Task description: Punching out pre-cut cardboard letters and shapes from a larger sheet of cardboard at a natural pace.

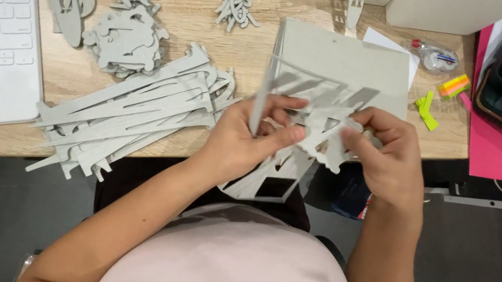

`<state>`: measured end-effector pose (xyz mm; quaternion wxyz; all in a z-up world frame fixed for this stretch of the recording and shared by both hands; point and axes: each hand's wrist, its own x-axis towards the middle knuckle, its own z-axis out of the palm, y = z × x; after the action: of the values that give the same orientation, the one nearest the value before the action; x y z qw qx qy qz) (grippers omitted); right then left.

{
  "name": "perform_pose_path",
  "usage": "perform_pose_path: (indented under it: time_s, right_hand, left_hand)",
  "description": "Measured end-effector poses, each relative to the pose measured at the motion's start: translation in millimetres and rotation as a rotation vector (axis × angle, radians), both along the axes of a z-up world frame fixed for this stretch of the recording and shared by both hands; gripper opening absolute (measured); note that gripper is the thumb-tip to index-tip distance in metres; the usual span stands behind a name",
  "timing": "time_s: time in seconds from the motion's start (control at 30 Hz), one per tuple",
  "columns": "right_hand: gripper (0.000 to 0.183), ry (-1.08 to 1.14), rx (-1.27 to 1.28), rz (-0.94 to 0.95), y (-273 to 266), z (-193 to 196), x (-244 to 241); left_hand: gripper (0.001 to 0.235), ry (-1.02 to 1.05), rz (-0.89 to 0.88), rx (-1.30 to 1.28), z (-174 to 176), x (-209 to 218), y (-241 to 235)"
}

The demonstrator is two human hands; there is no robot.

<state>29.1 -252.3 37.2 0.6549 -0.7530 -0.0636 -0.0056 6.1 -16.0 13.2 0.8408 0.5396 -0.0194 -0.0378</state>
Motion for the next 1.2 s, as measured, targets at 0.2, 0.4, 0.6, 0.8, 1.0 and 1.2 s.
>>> perform_pose_path:
  time_s: [0.2, 0.4, 0.6, 0.8, 1.0, 1.2]
  right_hand:
    - [0.017, 0.121, -0.003, 0.116, 8.4, 13.6, -4.1]
    - [0.028, 0.044, -0.159, 0.146, 5.5, 41.3, 7.2]
    - [0.013, -0.135, -0.981, 0.32, -2.6, 130.2, 27.7]
    - [0.028, -0.543, -0.734, 0.338, 103.6, 142.1, 64.5]
    - [0.01, 0.077, -0.682, 0.713, 247.9, 113.6, 93.0]
    - [0.05, -0.073, -0.99, 0.753, 257.7, 122.9, 97.2]
  left_hand:
    - [0.024, 0.157, -0.064, 0.001, 3.5, 0.6, 2.5]
    - [0.054, 0.066, -0.147, -0.022, -4.0, 1.0, 4.8]
    - [0.062, 0.043, -0.156, 0.124, 3.8, 3.6, 14.2]
    - [0.047, 0.106, -0.199, 0.088, 5.6, 8.5, 14.2]
    - [0.046, 0.073, -0.17, 0.162, -4.8, 7.6, 12.0]
    - [0.044, 0.088, -0.201, 0.091, -9.5, 8.5, 12.8]
